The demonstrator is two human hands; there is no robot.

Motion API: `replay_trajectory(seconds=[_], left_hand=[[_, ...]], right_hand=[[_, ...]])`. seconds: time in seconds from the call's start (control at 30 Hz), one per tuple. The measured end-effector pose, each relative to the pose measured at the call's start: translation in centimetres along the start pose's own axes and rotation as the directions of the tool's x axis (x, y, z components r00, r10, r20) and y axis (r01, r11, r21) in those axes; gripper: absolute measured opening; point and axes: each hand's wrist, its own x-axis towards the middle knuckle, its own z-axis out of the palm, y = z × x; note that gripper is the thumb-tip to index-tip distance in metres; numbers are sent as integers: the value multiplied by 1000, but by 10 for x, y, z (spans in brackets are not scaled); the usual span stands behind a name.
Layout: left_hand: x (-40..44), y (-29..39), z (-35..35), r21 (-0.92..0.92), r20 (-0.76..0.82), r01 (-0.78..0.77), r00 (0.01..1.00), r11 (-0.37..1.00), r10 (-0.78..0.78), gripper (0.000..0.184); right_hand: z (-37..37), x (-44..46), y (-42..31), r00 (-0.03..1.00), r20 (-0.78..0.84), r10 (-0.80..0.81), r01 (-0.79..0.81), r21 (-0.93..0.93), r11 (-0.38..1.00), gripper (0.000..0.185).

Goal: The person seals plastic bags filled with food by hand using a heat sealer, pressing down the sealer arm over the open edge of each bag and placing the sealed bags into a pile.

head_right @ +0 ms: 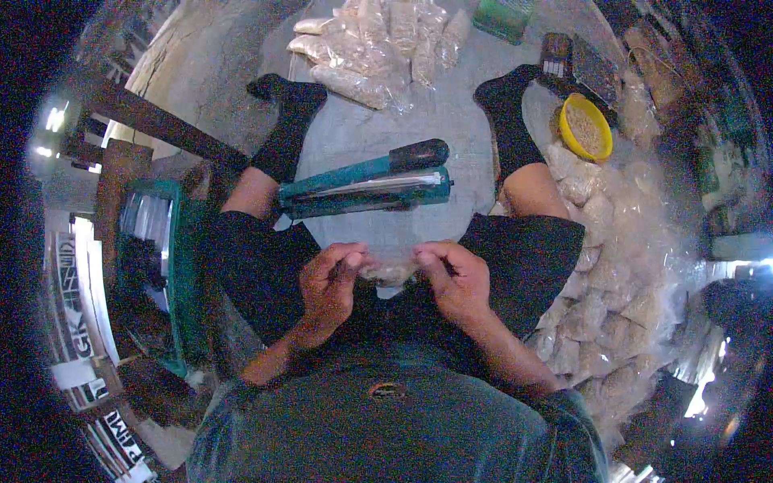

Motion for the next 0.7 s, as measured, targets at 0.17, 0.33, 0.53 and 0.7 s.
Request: replay_trajectory(seconds=[0.17,0.33,0.53,0.7], left_hand=[[2,-4,0,84,71,-47,997,995,41,8],[3,4,-2,-30,61,147,988,989,-145,14],[0,6,4,-3,5,204,979,979,-204,30],[1,9,2,41,60,162,985,986,-164,29]], right_hand=[[10,1,13,989,-126,-82,92,82,992,16],[2,-1,2,1000,-29,4,-5,-45,999,19],[0,-7,-2,992,-69,-104,94,-133,987,12],[1,-8,1,996,-62,-60,57,-60,997,11]])
